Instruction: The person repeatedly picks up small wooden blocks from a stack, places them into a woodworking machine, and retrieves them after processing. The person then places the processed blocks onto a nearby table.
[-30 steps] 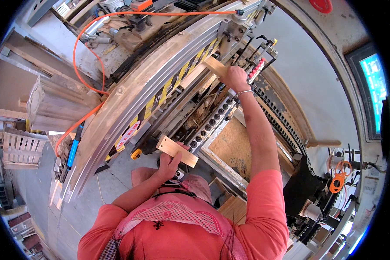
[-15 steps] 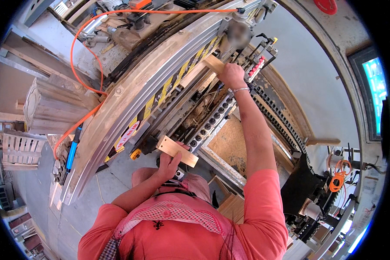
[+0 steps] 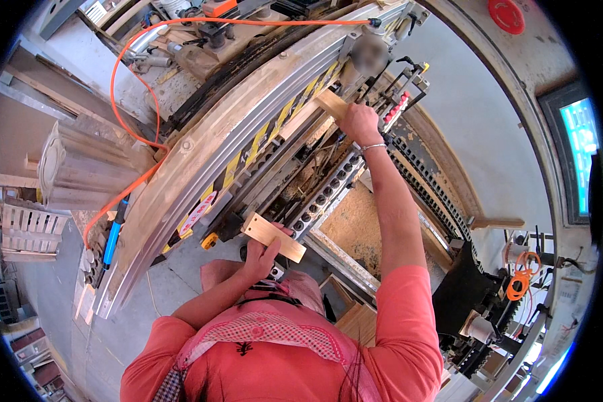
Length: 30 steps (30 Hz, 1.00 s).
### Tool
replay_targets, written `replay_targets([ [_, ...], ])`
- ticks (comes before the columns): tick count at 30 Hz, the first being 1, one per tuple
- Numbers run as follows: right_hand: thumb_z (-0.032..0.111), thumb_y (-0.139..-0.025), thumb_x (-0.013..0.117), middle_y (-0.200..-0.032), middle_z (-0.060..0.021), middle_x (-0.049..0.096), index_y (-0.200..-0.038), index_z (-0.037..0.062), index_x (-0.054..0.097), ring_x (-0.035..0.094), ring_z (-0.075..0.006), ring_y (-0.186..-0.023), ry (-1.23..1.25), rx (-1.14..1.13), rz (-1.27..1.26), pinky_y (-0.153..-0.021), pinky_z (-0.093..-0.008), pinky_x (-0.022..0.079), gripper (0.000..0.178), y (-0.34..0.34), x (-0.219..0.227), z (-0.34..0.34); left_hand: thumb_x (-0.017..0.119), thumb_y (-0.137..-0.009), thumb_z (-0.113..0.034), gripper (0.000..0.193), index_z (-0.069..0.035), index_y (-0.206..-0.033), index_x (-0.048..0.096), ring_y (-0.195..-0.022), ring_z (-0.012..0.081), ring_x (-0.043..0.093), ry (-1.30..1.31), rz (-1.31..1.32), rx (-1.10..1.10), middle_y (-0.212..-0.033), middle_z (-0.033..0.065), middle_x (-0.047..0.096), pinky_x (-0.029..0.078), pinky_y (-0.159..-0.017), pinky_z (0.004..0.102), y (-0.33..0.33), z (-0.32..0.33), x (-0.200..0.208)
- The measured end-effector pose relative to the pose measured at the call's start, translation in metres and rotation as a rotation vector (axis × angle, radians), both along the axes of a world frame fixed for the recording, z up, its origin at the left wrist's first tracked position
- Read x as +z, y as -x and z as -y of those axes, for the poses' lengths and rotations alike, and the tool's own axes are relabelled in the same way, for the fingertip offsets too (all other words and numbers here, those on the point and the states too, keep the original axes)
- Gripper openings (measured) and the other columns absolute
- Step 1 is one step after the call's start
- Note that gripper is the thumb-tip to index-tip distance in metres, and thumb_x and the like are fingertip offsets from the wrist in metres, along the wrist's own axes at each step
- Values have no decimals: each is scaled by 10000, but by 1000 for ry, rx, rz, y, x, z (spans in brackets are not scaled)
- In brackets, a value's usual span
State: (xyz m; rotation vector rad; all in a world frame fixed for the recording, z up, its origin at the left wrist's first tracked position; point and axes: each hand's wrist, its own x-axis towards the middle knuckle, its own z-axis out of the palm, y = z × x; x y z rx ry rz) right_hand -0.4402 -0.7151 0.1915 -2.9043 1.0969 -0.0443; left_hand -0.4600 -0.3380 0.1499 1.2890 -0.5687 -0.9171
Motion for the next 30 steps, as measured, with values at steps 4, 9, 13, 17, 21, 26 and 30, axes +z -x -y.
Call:
replay_targets([
  [4,353,-662,675,-757,-167,644,-752,43,661,639,-308,-739,24,19,50,-674,-380,518,323,3,-3,0,430,-866,-41,282,35,-1137,448,-951,161,555,12,4,23,-1018,117,597,424,-859,299,1,1,0],
  [9,346,-660,669,-730,-161,639,-710,43,654,636,-307,-726,30,20,83,-661,-382,516,308,3,-4,0,427,-867,-40,277,31,-1133,449,-959,157,547,18,-22,-2,-1024,116,590,419,-865,297,-1,1,2],
  [13,312,-655,656,-738,-162,641,-700,44,654,636,-311,-729,44,54,63,-660,-382,517,272,2,-5,2,428,-868,-42,275,28,-1133,450,-958,153,544,1,-15,8,-1027,112,587,423,-857,298,1,0,4],
  [17,274,-648,643,-744,-164,642,-720,44,659,637,-313,-735,13,52,52,-666,-384,519,242,2,-4,3,424,-870,-38,272,20,-1134,450,-937,148,549,-15,-65,-1,-1032,108,586,426,-851,296,1,1,5],
  [21,247,-641,636,-747,-165,642,-733,44,660,636,-315,-736,6,52,38,-672,-388,520,225,1,-2,3,418,-869,-29,275,15,-1138,448,-924,146,553,-26,-89,3,-1040,107,584,430,-845,295,0,2,7],
  [26,221,-647,627,-758,-168,644,-740,42,662,637,-314,-740,-2,68,59,-680,-386,520,204,4,1,2,410,-863,-21,284,17,-1143,443,-932,152,552,-52,-52,-13,-1047,113,581,437,-838,299,0,2,10],
  [30,209,-652,626,-758,-166,645,-736,38,660,639,-309,-740,3,79,72,-681,-379,520,193,4,2,2,406,-860,-15,298,17,-1155,430,-944,164,552,-24,-38,-5,-1056,120,576,438,-845,305,1,3,9],
])
